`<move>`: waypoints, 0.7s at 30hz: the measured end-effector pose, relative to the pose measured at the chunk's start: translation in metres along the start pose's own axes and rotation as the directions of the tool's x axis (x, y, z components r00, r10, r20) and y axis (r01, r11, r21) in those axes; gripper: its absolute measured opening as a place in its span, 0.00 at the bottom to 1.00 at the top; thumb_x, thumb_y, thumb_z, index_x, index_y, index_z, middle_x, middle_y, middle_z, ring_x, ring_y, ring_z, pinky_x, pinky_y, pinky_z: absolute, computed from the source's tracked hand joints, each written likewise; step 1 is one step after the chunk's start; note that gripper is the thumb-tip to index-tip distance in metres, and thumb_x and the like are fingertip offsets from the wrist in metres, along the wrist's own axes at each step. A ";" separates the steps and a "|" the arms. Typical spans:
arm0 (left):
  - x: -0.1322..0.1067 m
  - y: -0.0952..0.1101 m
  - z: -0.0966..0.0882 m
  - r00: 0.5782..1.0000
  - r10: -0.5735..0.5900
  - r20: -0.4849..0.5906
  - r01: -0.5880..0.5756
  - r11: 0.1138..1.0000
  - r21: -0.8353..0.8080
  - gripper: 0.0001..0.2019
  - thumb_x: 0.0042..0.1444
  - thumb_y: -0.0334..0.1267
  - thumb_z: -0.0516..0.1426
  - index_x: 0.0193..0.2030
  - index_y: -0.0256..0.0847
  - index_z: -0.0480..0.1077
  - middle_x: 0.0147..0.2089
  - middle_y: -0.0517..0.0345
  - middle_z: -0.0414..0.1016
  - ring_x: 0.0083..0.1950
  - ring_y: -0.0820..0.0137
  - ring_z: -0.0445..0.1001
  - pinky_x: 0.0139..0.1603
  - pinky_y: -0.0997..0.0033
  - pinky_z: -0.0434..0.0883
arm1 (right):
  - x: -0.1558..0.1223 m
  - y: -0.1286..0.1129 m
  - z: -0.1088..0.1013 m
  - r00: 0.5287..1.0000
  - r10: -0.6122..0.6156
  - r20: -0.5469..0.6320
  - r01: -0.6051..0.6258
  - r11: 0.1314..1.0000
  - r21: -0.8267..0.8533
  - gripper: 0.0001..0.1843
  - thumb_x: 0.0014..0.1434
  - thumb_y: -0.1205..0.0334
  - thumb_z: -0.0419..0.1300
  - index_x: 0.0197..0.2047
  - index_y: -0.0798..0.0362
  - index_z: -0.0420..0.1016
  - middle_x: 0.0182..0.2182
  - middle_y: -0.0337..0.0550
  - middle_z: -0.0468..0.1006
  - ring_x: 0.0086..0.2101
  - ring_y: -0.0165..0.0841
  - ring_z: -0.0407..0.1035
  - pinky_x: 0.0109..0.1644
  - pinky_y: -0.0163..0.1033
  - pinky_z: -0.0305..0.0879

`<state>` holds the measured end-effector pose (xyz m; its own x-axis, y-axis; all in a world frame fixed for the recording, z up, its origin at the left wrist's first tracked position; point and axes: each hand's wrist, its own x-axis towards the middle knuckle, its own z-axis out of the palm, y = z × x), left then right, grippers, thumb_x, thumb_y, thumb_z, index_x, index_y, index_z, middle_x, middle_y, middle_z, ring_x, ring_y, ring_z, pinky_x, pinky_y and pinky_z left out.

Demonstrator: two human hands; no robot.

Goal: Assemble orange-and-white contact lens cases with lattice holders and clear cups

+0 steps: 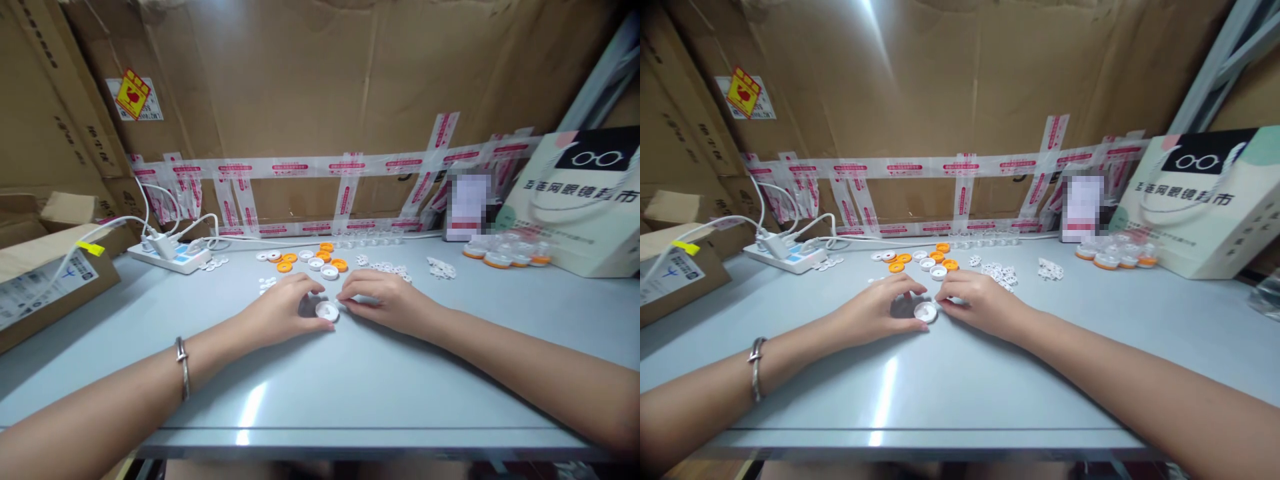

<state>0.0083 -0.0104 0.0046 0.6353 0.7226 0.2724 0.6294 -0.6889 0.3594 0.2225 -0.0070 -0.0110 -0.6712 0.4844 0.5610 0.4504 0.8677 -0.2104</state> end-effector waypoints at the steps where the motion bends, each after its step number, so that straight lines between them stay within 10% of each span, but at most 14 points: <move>1: 0.001 -0.001 0.001 1.000 0.001 0.012 -0.001 1.000 0.001 0.21 0.47 0.48 0.62 0.44 0.37 0.70 0.40 0.51 0.72 0.41 0.64 0.70 0.42 0.65 0.68 | -0.001 0.001 0.000 1.000 -0.016 0.016 0.016 1.000 -0.021 0.09 0.60 0.66 0.52 0.34 0.53 0.74 0.30 0.45 0.75 0.33 0.31 0.69 0.36 0.35 0.67; 21: 0.003 -0.001 0.003 0.999 0.011 0.049 -0.008 0.998 -0.059 0.13 0.50 0.43 0.61 0.39 0.38 0.72 0.38 0.54 0.73 0.40 0.67 0.69 0.41 0.68 0.66 | 0.000 0.000 0.003 0.985 -0.141 0.096 0.150 0.983 -0.101 0.12 0.61 0.66 0.50 0.36 0.54 0.75 0.32 0.45 0.75 0.33 0.31 0.68 0.38 0.36 0.66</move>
<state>0.0105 -0.0075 0.0026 0.6631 0.7116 0.2323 0.5969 -0.6899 0.4095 0.2208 -0.0062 -0.0135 -0.7812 0.3659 0.5058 0.4018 0.9148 -0.0413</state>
